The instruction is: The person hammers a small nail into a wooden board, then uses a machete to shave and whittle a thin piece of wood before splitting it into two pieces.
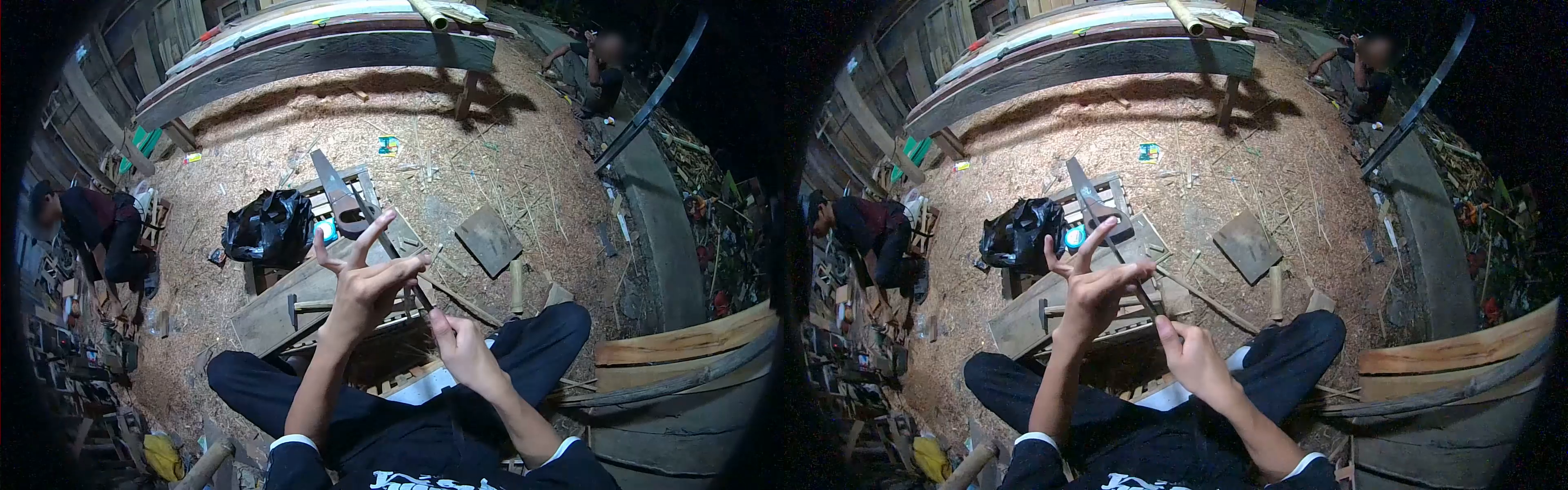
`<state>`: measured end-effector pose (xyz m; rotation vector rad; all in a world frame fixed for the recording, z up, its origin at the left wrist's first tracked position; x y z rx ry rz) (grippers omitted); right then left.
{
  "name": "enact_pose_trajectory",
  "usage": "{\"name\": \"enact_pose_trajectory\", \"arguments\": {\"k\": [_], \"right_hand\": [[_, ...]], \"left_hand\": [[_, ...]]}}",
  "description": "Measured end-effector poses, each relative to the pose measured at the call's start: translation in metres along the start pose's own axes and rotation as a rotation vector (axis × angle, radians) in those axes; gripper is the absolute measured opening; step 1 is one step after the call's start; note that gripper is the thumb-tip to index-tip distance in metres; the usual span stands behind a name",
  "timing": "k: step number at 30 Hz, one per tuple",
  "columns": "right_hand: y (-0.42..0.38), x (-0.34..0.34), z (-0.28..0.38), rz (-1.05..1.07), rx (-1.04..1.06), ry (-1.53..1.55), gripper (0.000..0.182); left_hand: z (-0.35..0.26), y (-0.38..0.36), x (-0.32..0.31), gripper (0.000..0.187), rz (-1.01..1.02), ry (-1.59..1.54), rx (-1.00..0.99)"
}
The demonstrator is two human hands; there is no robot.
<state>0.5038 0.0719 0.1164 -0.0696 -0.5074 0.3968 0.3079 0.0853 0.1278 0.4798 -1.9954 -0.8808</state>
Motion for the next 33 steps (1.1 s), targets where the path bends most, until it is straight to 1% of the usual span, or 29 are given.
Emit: {"name": "enact_pose_trajectory", "arguments": {"k": [2,4,5,6,8,9,10,11,12,14,16,18,19,20,22,23,25,26,27,28,30,31,33], "right_hand": [[-0.001,-0.003,-0.005,-0.013,0.000,0.019,0.056],[-0.002,-0.008,-0.005,-0.082,0.024,-0.045,0.056],[-0.002,-0.010,-0.006,-0.103,0.028,-0.103,0.056],[-0.002,-0.011,-0.007,-0.103,0.030,-0.099,0.056],[-0.001,-0.014,-0.011,-0.129,0.040,-0.289,0.055],[0.000,-0.016,-0.016,-0.124,0.044,-0.287,0.055],[0.001,-0.019,-0.022,-0.078,0.013,-0.136,0.054],[0.001,-0.021,-0.027,-0.033,-0.017,0.010,0.054],[0.000,-0.022,-0.029,-0.031,-0.013,0.006,0.054],[-0.002,-0.028,-0.033,-0.026,-0.040,0.141,0.056],[0.000,-0.028,-0.035,0.017,-0.074,0.208,0.055],[-0.002,-0.026,-0.036,0.094,-0.149,0.325,0.056],[-0.001,-0.026,-0.035,0.071,-0.093,0.302,0.058],[0.000,-0.024,-0.033,0.070,-0.095,0.304,0.058],[-0.001,-0.021,-0.027,0.073,-0.161,0.269,0.059],[0.000,-0.020,-0.023,0.075,-0.161,0.275,0.059],[-0.004,-0.020,-0.021,0.174,-0.298,0.393,0.059],[-0.004,-0.022,-0.024,0.172,-0.303,0.398,0.059],[-0.004,-0.025,-0.025,0.140,-0.229,0.362,0.059],[-0.003,-0.027,-0.024,0.109,-0.152,0.326,0.059],[-0.004,-0.029,-0.023,0.140,-0.179,0.337,0.059],[-0.004,-0.032,-0.024,0.142,-0.152,0.338,0.059],[-0.005,-0.034,-0.022,0.142,-0.117,0.312,0.057]], "left_hand": [[-0.004,0.000,0.003,0.017,0.033,0.009,0.012],[-0.003,-0.001,0.003,0.014,0.018,-0.016,0.011],[-0.003,-0.001,0.005,0.013,0.017,-0.001,0.012],[-0.002,-0.001,0.006,0.012,0.018,0.015,0.011],[-0.002,0.000,0.008,0.011,0.001,0.009,0.008],[-0.002,-0.001,0.008,0.011,-0.002,-0.003,0.010],[-0.003,-0.001,0.008,0.011,-0.006,-0.017,0.013],[-0.003,-0.002,0.008,0.010,-0.005,-0.015,-0.025],[-0.003,-0.003,0.006,0.010,-0.010,-0.013,-0.023],[-0.003,-0.005,0.004,0.010,0.036,-0.124,0.016],[-0.004,-0.003,0.007,0.011,0.079,-0.136,0.030],[-0.003,-0.003,0.007,0.014,0.111,-0.210,0.113],[-0.002,-0.006,0.008,0.024,0.180,-0.233,0.138],[0.000,-0.006,0.007,0.024,0.183,-0.234,0.136],[0.003,-0.007,0.008,0.035,0.110,-0.186,0.119],[0.002,-0.008,0.012,0.043,0.114,-0.107,0.126],[0.001,-0.013,0.016,0.042,0.107,-0.061,0.142],[-0.001,-0.016,0.018,0.041,0.093,-0.019,0.158],[-0.006,-0.016,0.021,0.046,0.074,0.028,0.154],[-0.006,-0.020,0.021,0.046,0.079,0.029,0.153],[-0.002,-0.027,0.021,0.058,0.077,0.028,0.191],[-0.004,-0.026,0.022,0.057,0.058,0.063,0.153],[-0.006,-0.028,0.022,0.056,0.045,0.032,0.166]]}}
Point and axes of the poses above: each hand's wrist, its own y-axis towards the middle knuckle, its own x-axis out of the back of the hand, z = x × y, the point moved 2 cm from there along y, towards the middle knuckle, and after that the axes turned 6 degrees about -z, right-handed, at the moved point
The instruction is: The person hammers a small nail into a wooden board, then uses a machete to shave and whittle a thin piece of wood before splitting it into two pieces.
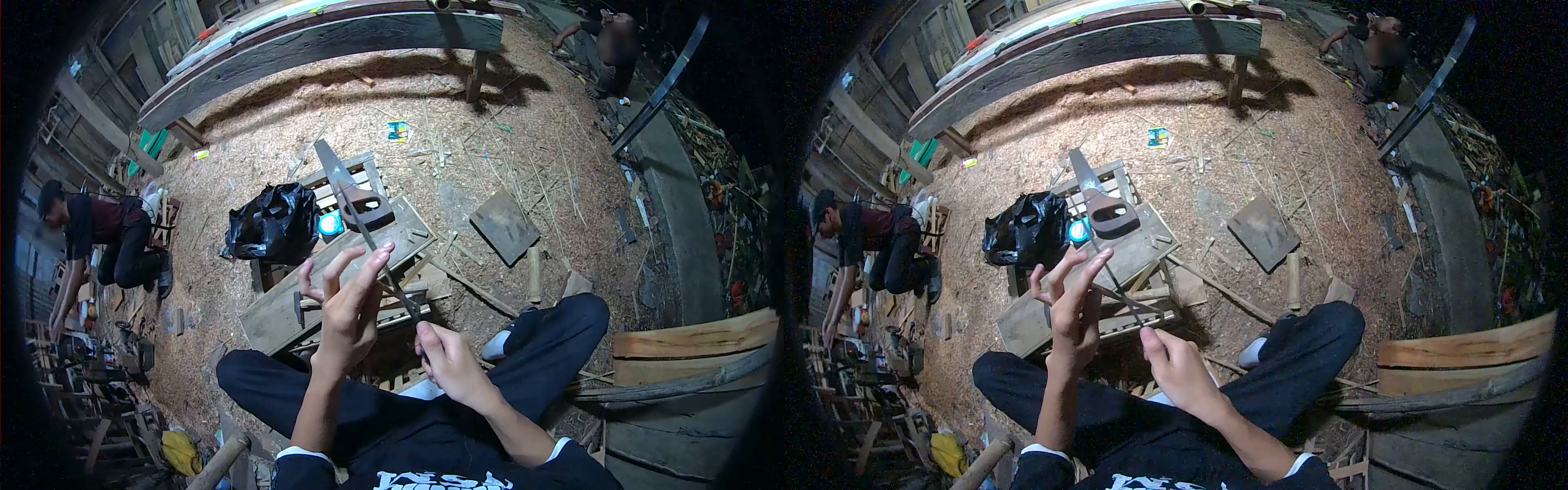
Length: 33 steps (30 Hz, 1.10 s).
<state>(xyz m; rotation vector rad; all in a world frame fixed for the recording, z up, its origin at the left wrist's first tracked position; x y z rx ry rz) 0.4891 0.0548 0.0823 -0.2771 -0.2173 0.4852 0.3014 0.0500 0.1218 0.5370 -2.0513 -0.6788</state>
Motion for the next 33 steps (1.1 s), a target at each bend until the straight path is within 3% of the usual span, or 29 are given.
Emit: {"name": "enact_pose_trajectory", "arguments": {"k": [5,8,13,20,27,28,33], "right_hand": [[-0.010,0.001,0.020,-0.002,-0.031,0.108,0.053],[-0.007,-0.002,0.009,-0.017,-0.015,0.110,0.052],[-0.007,-0.001,-0.002,-0.021,0.024,0.000,0.053],[-0.005,0.000,-0.002,0.020,-0.023,0.153,0.050],[-0.018,-0.010,0.006,-0.066,-0.015,0.262,0.052],[-0.014,-0.010,0.000,-0.046,-0.083,0.198,0.051],[-0.019,-0.006,0.011,-0.001,-0.006,0.176,0.051]], "left_hand": [[-0.003,-0.007,0.002,0.053,-0.011,0.048,0.096],[-0.002,-0.002,-0.003,0.054,-0.107,-0.223,0.049],[-0.006,0.000,0.000,0.049,-0.124,-0.192,0.075],[-0.002,-0.001,-0.002,0.035,-0.150,-0.244,0.062],[-0.013,0.001,-0.001,0.034,-0.135,-0.225,0.102],[-0.012,-0.001,-0.002,0.033,-0.166,-0.227,0.101],[-0.017,-0.005,-0.001,0.035,-0.180,-0.224,0.096]]}}
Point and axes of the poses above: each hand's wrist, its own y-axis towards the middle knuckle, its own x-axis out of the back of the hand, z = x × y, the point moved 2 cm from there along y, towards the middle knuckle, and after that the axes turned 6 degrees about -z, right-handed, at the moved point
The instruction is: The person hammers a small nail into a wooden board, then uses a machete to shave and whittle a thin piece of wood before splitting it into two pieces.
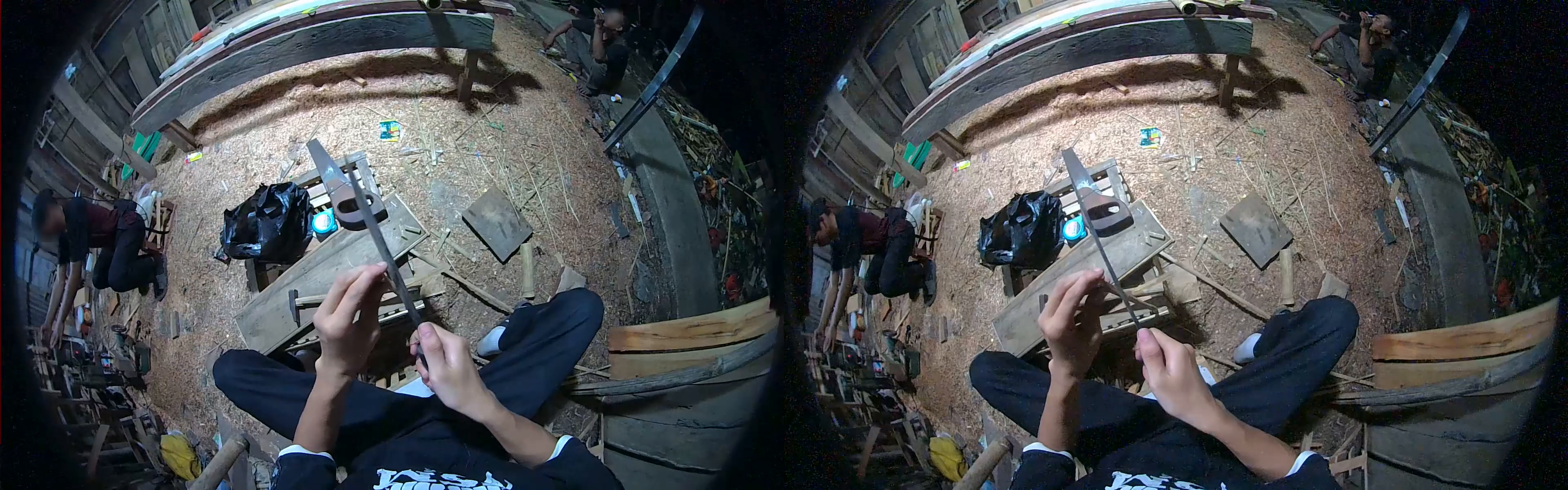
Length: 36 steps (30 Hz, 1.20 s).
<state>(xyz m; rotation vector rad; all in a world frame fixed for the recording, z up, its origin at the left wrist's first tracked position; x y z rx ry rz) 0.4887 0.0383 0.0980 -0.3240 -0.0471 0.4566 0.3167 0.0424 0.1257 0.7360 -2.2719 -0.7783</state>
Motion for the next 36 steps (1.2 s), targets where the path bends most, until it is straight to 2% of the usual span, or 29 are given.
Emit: {"name": "enact_pose_trajectory", "arguments": {"k": [2,3,8,11,14,16,18,20,21,22,24,26,28,29,31,32,34,36], "right_hand": [[-0.006,-0.004,0.006,-0.098,0.093,-0.009,0.052],[-0.006,-0.007,-0.006,-0.132,0.075,-0.034,0.052],[0.001,0.002,-0.016,-0.060,0.060,-0.148,0.054],[-0.001,0.001,-0.003,-0.074,0.127,-0.129,0.054],[-0.007,-0.001,0.001,-0.108,0.011,-0.007,0.054],[0.004,0.003,-0.021,-0.137,0.065,-0.165,0.055],[0.009,0.013,-0.018,-0.130,0.077,-0.188,0.056],[0.007,0.013,-0.015,-0.045,0.023,-0.142,0.053],[0.007,0.014,-0.014,0.029,-0.118,0.052,0.053],[0.007,0.015,-0.013,0.030,-0.111,0.049,0.053],[0.004,0.015,-0.018,0.044,-0.272,0.242,0.053],[0.001,0.013,-0.012,-0.127,0.064,-0.108,0.053],[-0.002,0.012,0.003,-0.207,0.308,-0.151,0.052],[-0.006,0.011,0.006,-0.209,0.302,-0.147,0.052],[-0.010,0.009,0.009,-0.213,0.114,-0.031,0.052],[-0.005,0.011,0.001,-0.211,0.119,-0.032,0.052],[0.009,0.014,-0.009,-0.173,0.205,-0.350,0.055],[0.010,0.017,-0.013,-0.180,0.178,-0.431,0.057]], "left_hand": [[-0.001,-0.001,-0.001,0.035,-0.004,-0.001,0.012],[0.000,-0.002,-0.002,0.034,-0.014,0.013,-0.016],[0.005,-0.005,0.002,0.032,-0.048,0.005,0.006],[0.003,-0.003,-0.001,0.033,-0.048,0.007,-0.017],[-0.001,-0.003,-0.002,0.032,-0.024,0.025,-0.035],[0.000,-0.002,-0.006,0.036,-0.032,0.043,-0.057],[0.002,-0.001,-0.007,0.035,-0.021,-0.041,-0.007],[-0.001,0.001,-0.007,0.034,-0.054,-0.004,-0.023],[-0.001,0.002,-0.008,0.034,-0.050,0.012,-0.029],[-0.001,0.003,-0.009,0.034,-0.056,0.012,-0.035],[0.000,0.003,-0.013,0.035,-0.027,-0.010,-0.050],[-0.002,0.003,-0.015,0.035,-0.027,-0.007,-0.062],[-0.002,0.003,-0.017,0.036,-0.045,-0.030,-0.045],[-0.002,0.003,-0.018,0.036,-0.039,-0.025,-0.044],[-0.002,0.002,-0.019,0.036,-0.036,-0.010,-0.061],[-0.003,0.002,-0.019,0.035,-0.044,0.006,-0.078],[-0.003,0.001,-0.014,0.035,-0.069,0.026,-0.068],[-0.001,0.001,-0.013,0.034,-0.086,0.044,-0.056]]}}
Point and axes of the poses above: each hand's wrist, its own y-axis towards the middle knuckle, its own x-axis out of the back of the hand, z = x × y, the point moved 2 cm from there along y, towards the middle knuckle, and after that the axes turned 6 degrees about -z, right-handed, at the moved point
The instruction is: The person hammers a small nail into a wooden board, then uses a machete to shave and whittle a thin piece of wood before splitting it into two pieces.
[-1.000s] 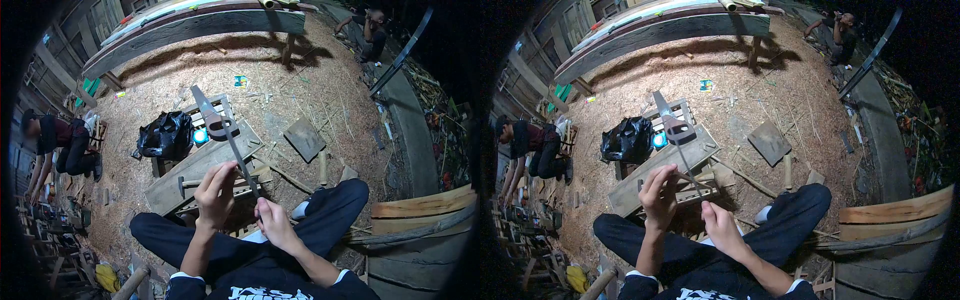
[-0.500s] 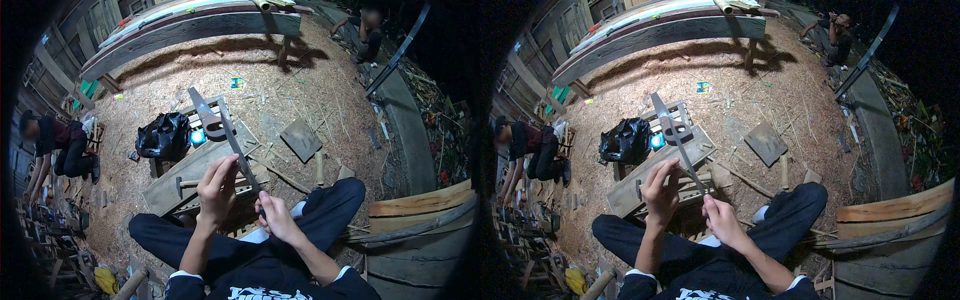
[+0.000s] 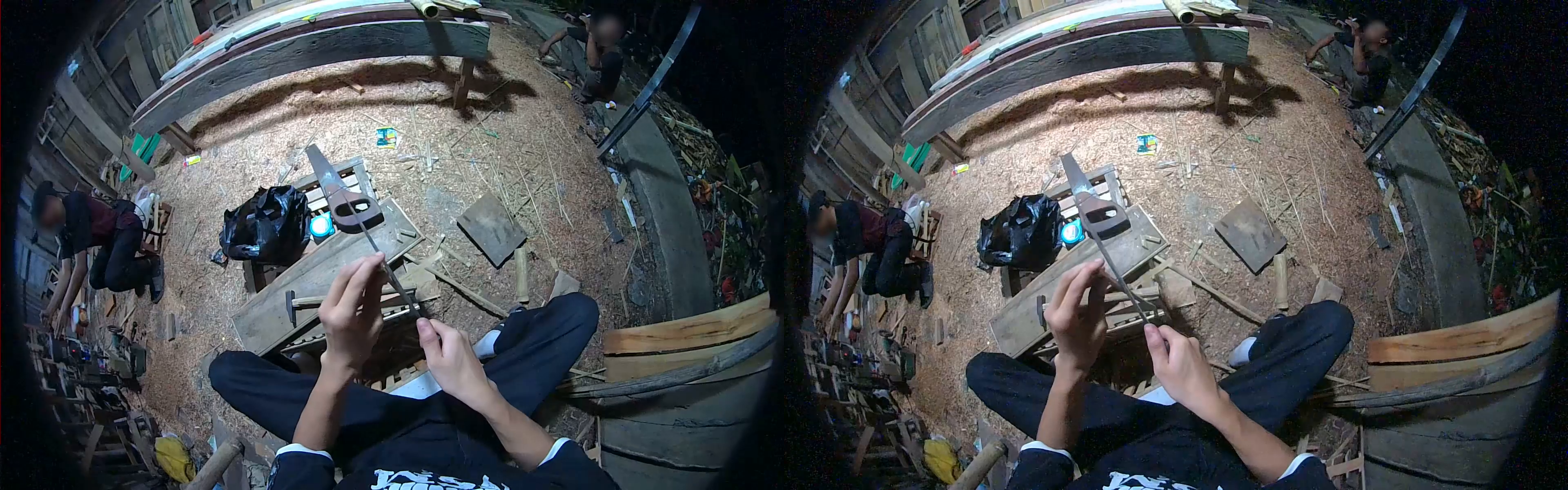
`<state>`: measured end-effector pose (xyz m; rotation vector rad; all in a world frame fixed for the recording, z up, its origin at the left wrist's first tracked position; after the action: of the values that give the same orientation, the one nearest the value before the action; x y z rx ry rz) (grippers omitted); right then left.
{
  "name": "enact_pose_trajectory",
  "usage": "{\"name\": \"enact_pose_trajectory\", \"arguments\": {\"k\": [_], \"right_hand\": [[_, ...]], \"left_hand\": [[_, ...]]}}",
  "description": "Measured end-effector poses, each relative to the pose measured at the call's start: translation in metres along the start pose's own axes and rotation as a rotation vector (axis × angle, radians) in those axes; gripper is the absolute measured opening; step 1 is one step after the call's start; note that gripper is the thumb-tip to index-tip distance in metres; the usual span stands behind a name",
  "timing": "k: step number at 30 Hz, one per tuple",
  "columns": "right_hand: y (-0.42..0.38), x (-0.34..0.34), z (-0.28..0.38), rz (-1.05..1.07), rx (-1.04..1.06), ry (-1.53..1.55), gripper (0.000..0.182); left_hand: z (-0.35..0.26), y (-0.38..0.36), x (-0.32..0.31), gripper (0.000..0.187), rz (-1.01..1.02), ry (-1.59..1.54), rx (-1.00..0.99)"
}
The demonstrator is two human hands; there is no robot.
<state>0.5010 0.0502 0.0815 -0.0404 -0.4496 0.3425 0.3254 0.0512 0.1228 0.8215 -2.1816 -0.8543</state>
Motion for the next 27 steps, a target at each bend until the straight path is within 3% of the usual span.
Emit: {"name": "enact_pose_trajectory", "arguments": {"k": [2,4,6,8,9,10,12,14,16,17,20,21,22,24,26,27], "right_hand": [[0.002,-0.008,-0.007,-0.028,0.067,0.123,0.059],[0.000,-0.009,-0.015,0.355,-0.534,0.746,0.057],[0.002,-0.003,-0.012,0.463,-0.681,0.954,0.057],[-0.002,-0.004,-0.005,0.311,-0.503,0.675,0.056],[-0.001,-0.002,0.000,0.202,-0.297,0.469,0.056],[-0.003,0.000,0.005,0.200,-0.296,0.467,0.056],[-0.008,0.008,0.023,0.025,0.039,0.328,0.056],[-0.013,0.001,0.018,-0.019,0.035,0.373,0.054],[-0.010,-0.013,-0.010,0.052,-0.048,0.214,0.054],[-0.003,-0.018,-0.029,-0.070,0.125,0.003,0.055],[0.002,-0.017,-0.025,-0.091,0.163,0.011,0.057],[0.002,-0.013,-0.020,0.080,-0.058,0.201,0.057],[0.002,-0.012,-0.025,0.315,-0.410,0.551,0.056],[0.001,-0.006,-0.014,0.470,-0.724,0.974,0.055],[-0.004,-0.005,-0.010,0.486,-0.732,0.983,0.057],[-0.005,-0.005,-0.007,0.387,-0.570,0.842,0.057]], "left_hand": [[0.002,0.003,0.003,0.034,0.027,-0.007,0.046],[0.008,0.001,0.003,0.035,0.020,-0.040,0.048],[0.009,-0.002,0.005,0.035,0.011,-0.053,0.055],[0.007,0.000,0.005,0.035,0.023,-0.038,0.058],[0.006,0.001,0.004,0.036,0.016,-0.039,0.043],[0.005,0.002,0.003,0.036,0.008,-0.042,0.030],[0.004,0.002,0.002,0.036,0.015,-0.036,0.038],[0.000,0.001,0.002,0.036,0.028,-0.031,0.045],[-0.004,0.000,0.003,0.036,0.016,-0.002,0.052],[0.000,0.001,0.004,0.037,-0.009,-0.026,0.094],[0.011,-0.004,0.006,0.037,-0.025,0.012,0.087],[0.012,-0.004,0.008,0.037,-0.019,0.018,0.090],[0.014,-0.003,0.008,0.040,-0.016,-0.013,0.106],[0.016,0.002,0.006,0.043,-0.023,-0.045,0.117],[0.012,0.002,0.005,0.042,-0.015,-0.061,0.099],[0.013,0.001,0.005,0.041,0.002,-0.046,0.097]]}}
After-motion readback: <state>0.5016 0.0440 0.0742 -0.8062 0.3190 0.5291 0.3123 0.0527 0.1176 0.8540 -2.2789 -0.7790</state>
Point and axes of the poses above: each hand's wrist, its own y-axis towards the middle knuckle, its own x-axis out of the back of the hand, z = x × y, the point moved 2 cm from there along y, towards the middle knuckle, and after that the axes turned 6 degrees about -z, right-handed, at the moved point
